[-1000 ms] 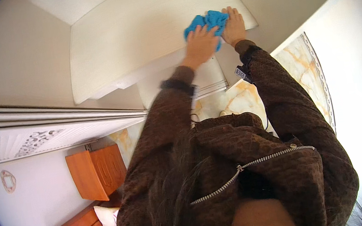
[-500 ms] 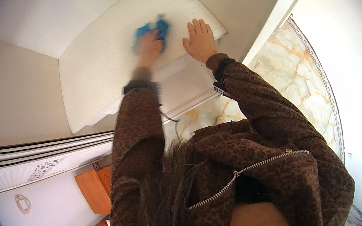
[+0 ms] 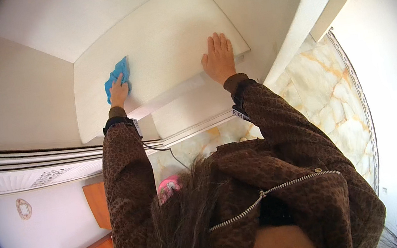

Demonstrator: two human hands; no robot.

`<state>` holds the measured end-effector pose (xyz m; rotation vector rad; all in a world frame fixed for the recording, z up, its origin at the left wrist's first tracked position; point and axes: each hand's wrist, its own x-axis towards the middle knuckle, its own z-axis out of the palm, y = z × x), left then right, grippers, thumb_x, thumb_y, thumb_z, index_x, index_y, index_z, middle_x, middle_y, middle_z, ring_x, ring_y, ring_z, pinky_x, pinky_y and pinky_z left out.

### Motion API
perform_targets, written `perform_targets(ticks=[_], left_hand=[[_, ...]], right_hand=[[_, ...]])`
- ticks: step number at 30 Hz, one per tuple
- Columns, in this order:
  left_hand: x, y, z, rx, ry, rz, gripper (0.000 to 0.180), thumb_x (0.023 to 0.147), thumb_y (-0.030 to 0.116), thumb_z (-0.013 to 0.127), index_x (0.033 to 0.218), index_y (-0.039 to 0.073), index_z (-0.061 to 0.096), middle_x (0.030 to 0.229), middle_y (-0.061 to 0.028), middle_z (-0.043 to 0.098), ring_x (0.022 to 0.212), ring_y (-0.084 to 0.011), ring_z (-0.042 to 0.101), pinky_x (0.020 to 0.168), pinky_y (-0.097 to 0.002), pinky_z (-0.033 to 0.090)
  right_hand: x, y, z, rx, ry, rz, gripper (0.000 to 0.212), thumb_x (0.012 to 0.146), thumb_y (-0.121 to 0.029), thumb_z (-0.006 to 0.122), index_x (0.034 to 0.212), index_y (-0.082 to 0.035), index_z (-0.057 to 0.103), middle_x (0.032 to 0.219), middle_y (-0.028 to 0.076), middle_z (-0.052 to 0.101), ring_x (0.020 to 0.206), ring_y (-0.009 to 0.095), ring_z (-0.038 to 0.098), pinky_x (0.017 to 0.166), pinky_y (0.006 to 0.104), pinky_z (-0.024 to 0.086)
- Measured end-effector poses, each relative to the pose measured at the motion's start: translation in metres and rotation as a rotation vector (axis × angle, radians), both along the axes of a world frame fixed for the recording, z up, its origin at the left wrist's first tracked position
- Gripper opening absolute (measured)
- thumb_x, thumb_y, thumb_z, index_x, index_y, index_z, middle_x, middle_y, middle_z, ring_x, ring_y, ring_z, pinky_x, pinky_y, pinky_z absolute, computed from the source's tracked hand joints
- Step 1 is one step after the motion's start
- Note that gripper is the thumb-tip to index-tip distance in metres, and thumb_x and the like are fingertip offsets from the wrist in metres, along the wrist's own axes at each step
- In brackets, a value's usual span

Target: The person wipes the interior surfaces of a white cabinet or wardrobe using a blue cloth. They clean the top, sides, and shelves in sequence, moving around the unit to reach different areas. The person occasionally pauses to adjust their position or the cloth.

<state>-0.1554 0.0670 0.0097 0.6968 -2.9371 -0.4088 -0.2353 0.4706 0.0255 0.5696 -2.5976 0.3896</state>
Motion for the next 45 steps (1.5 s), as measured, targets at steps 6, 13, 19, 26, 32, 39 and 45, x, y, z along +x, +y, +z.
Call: perform_targets(ticks=[6, 13, 19, 26, 32, 39, 45], left_hand=[[-0.085, 0.155, 0.027, 0.116, 0.000, -0.293, 0.052, 0.085, 0.031, 0.053, 0.137, 0.027, 0.053, 0.120, -0.0234, 0.058, 0.109, -0.0406, 0.055, 0.090, -0.0516, 0.045], [-0.100, 0.257, 0.033, 0.216, 0.198, -0.687, 0.055, 0.088, 0.023, 0.050, 0.142, 0.018, 0.045, 0.137, -0.0204, 0.050, 0.127, -0.0411, 0.044, 0.104, -0.0494, 0.037], [-0.015, 0.049, 0.018, 0.031, 0.012, -0.237, 0.057, 0.086, 0.031, 0.053, 0.140, 0.015, 0.045, 0.131, -0.0245, 0.053, 0.119, -0.0442, 0.050, 0.101, -0.0498, 0.040], [-0.043, 0.031, 0.017, 0.115, -0.176, -0.128, 0.061, 0.088, 0.035, 0.050, 0.146, 0.021, 0.039, 0.138, -0.0244, 0.049, 0.128, -0.0460, 0.043, 0.106, -0.0562, 0.033], [-0.131, 0.269, 0.049, 0.042, -0.160, -0.646, 0.060, 0.092, 0.027, 0.053, 0.148, 0.029, 0.034, 0.150, -0.0282, 0.031, 0.139, -0.0495, 0.025, 0.114, -0.0500, 0.026], [-0.087, 0.135, 0.055, 0.099, -0.198, -0.510, 0.060, 0.093, 0.022, 0.052, 0.149, 0.022, 0.033, 0.151, -0.0293, 0.027, 0.136, -0.0437, 0.033, 0.111, -0.0496, 0.030], [0.003, -0.047, 0.068, 0.230, -0.413, -0.078, 0.068, 0.091, 0.036, 0.045, 0.153, 0.014, 0.025, 0.148, -0.0252, 0.037, 0.139, -0.0403, 0.032, 0.115, -0.0437, 0.023]], right_hand=[[-0.002, -0.001, 0.000, 0.011, -0.022, 0.009, 0.063, 0.089, -0.031, 0.049, 0.137, 0.009, 0.041, 0.146, 0.026, 0.035, 0.137, 0.043, 0.027, 0.115, 0.0518, 0.018], [-0.004, 0.002, 0.000, -0.026, -0.071, 0.059, 0.063, 0.089, -0.032, 0.048, 0.136, 0.010, 0.042, 0.145, 0.027, 0.035, 0.137, 0.043, 0.028, 0.114, 0.0521, 0.019], [-0.002, -0.002, -0.003, -0.011, 0.058, 0.002, 0.061, 0.089, -0.030, 0.050, 0.136, 0.009, 0.040, 0.143, 0.025, 0.038, 0.135, 0.043, 0.030, 0.113, 0.0517, 0.022], [0.000, -0.005, 0.004, 0.080, -0.021, -0.010, 0.065, 0.091, -0.033, 0.046, 0.139, 0.010, 0.038, 0.147, 0.026, 0.034, 0.138, 0.043, 0.026, 0.115, 0.0522, 0.018], [-0.002, 0.000, 0.009, 0.014, -0.134, 0.059, 0.060, 0.089, -0.030, 0.051, 0.134, 0.009, 0.041, 0.141, 0.026, 0.038, 0.135, 0.043, 0.031, 0.113, 0.0518, 0.023], [-0.003, -0.001, 0.003, -0.016, -0.002, 0.042, 0.063, 0.090, -0.030, 0.049, 0.135, 0.013, 0.040, 0.141, 0.029, 0.037, 0.136, 0.045, 0.028, 0.113, 0.0526, 0.020], [-0.002, -0.001, 0.005, 0.050, -0.023, 0.015, 0.065, 0.091, -0.032, 0.049, 0.137, 0.012, 0.038, 0.145, 0.027, 0.033, 0.138, 0.043, 0.026, 0.114, 0.0519, 0.020]])
